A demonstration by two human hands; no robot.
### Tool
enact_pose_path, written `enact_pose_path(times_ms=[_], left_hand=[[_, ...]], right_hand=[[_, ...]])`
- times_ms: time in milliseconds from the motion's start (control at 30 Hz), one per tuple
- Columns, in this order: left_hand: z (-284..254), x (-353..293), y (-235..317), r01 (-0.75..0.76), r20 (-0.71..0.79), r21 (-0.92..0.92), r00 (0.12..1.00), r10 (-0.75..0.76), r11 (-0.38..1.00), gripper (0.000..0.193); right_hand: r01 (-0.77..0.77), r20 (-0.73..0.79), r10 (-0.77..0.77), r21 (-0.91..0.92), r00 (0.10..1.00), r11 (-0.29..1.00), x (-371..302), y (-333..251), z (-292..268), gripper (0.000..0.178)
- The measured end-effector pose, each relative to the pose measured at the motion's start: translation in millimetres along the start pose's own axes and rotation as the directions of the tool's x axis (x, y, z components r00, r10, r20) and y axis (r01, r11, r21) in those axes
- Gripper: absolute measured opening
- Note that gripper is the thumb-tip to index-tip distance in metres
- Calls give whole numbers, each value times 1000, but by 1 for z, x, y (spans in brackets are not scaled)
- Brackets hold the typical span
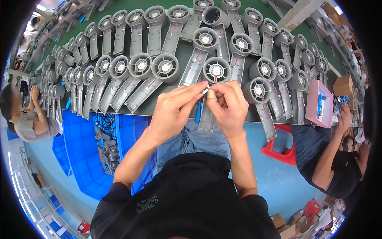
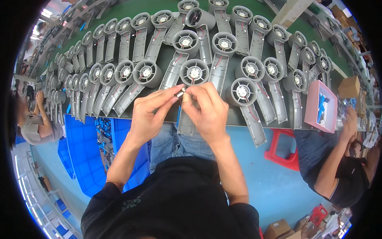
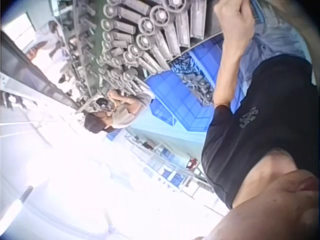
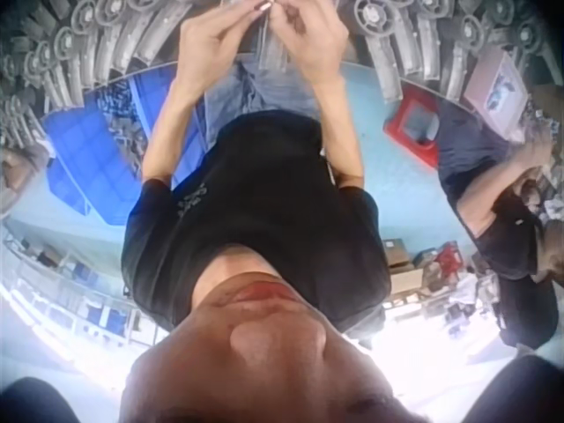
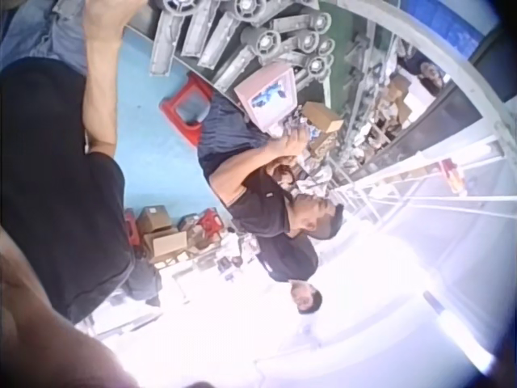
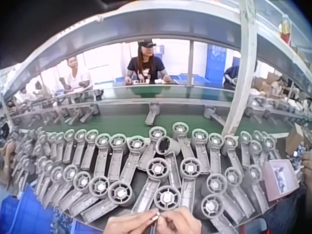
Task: Assembling small electronic components onto a base fixture on an assembly line.
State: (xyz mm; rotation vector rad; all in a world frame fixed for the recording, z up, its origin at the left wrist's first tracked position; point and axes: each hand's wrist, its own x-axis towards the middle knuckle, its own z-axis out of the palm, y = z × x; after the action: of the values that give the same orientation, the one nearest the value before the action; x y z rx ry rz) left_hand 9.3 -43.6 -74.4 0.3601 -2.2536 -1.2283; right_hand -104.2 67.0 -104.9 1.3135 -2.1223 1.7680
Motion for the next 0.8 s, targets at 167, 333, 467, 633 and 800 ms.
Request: enact_pose_path(times_ms=[167,333,467,633,800], left_hand=[[-4,4,-2,-33,47,-23,998,35,999,30],[-11,6,-4,-73,99,6,992,72,997,32],[-13,7,-8,-130,114,-1,985,130,991,29],[-14,12,-7,-109,127,-22,986,111,994,28],[-6,11,-8,48,112,-59,993,-41,997,27]], right_hand=[[73,41,-72,-17,997,997,3,5,-4,15],[126,47,-125,0,991,992,2,7,-5,15],[134,67,-135,16,989,991,0,8,-5,15],[105,36,-103,-42,994,994,2,7,-5,19],[17,8,-16,-207,1000,978,-2,-16,-11,14]])
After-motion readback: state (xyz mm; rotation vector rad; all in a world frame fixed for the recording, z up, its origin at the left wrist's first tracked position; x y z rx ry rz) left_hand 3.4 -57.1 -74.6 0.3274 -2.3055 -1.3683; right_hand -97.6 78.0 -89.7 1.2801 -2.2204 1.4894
